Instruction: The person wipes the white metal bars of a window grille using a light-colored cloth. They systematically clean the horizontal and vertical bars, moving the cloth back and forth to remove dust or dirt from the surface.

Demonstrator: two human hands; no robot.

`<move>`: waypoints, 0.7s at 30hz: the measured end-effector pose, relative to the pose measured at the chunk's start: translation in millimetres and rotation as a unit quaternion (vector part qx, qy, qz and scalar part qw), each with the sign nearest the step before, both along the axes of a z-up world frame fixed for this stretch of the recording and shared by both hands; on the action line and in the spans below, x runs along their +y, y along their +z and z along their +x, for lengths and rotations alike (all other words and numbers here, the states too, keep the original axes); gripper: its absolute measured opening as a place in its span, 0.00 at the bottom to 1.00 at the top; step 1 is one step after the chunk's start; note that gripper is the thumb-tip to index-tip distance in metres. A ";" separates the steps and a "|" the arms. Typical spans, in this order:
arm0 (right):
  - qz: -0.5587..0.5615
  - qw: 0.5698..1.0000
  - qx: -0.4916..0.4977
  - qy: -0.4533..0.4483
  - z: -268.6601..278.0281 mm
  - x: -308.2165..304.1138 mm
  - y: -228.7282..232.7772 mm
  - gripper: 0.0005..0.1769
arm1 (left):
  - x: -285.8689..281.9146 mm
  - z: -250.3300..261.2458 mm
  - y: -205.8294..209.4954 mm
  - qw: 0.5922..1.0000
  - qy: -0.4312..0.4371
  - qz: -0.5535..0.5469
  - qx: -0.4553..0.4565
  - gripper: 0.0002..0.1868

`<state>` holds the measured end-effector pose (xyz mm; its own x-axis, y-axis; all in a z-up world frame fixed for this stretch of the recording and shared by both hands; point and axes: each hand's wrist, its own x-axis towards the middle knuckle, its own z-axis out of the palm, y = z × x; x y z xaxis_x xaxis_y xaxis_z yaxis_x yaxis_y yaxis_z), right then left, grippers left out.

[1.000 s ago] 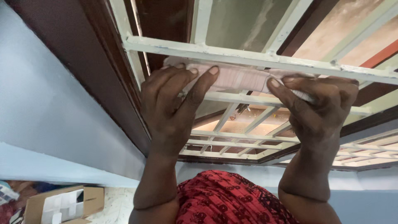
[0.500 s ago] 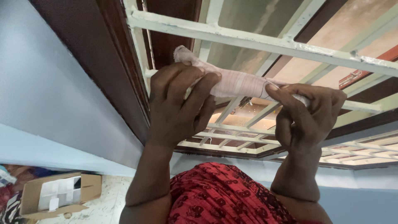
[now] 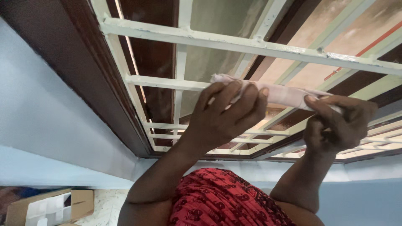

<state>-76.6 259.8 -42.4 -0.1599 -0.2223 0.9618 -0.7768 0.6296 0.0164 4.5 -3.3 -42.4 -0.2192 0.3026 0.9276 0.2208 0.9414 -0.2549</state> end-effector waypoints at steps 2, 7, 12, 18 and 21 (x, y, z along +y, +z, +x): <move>0.000 1.000 0.015 -0.006 -11.9 18.8 -3.2 0.19 | 14.3 -9.2 3.6 1.000 -0.022 -0.004 0.015 0.11; 0.000 0.999 0.048 0.006 -15.7 22.3 -3.9 0.19 | 17.2 -11.6 5.7 0.998 -0.065 -0.001 0.003 0.11; -0.033 0.997 0.072 -0.015 -5.6 -10.9 -3.7 0.18 | -6.1 4.1 3.9 0.999 -0.044 -0.017 -0.007 0.11; -0.044 0.993 0.106 0.018 1.4 -62.6 -2.3 0.12 | -42.9 31.6 -7.1 1.000 0.022 -0.016 -0.007 0.15; 0.004 0.994 0.107 0.037 9.1 -90.4 -0.9 0.14 | -71.3 43.1 -15.8 0.997 0.071 0.015 0.012 0.17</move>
